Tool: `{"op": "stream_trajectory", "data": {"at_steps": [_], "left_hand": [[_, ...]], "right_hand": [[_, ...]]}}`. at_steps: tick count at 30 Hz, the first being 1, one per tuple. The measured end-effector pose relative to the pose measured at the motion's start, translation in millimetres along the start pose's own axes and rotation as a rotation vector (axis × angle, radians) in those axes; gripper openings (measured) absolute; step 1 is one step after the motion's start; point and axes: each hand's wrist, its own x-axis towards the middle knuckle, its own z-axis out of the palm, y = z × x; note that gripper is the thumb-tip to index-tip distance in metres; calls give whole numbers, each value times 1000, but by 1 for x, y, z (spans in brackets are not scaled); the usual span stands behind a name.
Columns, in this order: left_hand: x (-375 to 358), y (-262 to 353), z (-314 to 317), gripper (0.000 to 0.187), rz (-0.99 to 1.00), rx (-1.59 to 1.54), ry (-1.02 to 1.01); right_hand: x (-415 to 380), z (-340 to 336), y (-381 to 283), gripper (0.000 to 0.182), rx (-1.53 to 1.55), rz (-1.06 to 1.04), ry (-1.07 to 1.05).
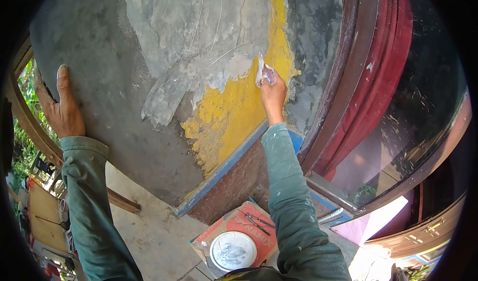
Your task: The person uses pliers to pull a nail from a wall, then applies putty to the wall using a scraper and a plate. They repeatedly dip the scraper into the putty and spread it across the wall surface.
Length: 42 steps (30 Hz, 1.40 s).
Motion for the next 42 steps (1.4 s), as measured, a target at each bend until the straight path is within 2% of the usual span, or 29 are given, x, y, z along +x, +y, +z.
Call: {"op": "stream_trajectory", "data": {"at_steps": [2,5,6,10,13,20,24,27,29,30,31,33,35,37,39,42], "left_hand": [[1,-4,1,77,67,-5,16],[0,-1,0,75,18,-5,-2],[3,-13,0,78,84,12,6],[0,-7,-2,78,11,43,15],[1,-12,-2,78,36,77,32],[0,-12,-1,82,49,111,73],[0,-13,1,84,60,84,85],[0,-13,3,85,76,66,101],[0,-14,1,83,72,42,75],[1,-14,1,81,71,26,46],[1,-11,2,81,85,23,50],[-1,-7,1,75,-7,-62,33],[0,-4,-1,73,9,-29,47],[0,-1,-3,73,-32,-3,11],[-1,-3,-2,74,-19,24,16],[-3,-4,1,74,-12,-26,28]], "right_hand": [[2,8,-14,33,-6,41,-31],[-7,16,-30,33,50,28,-70],[-12,17,-32,32,47,-12,-69],[-31,18,-36,31,78,-80,-103],[-48,18,-48,30,159,-103,-149],[-95,31,-82,30,6,-206,-104],[-129,36,-103,29,-20,-146,-139],[-154,34,-113,29,-69,-227,-156],[-166,24,-122,30,21,-358,-205],[-167,11,-125,33,71,-341,-274],[-159,4,-123,33,81,-344,-262],[-136,-5,-111,31,386,-62,-321],[-91,-5,-87,29,337,-73,-108],[-50,-2,-69,28,129,-120,1],[-25,7,-57,28,68,-82,24],[-31,23,-57,28,-22,-59,28]]}}
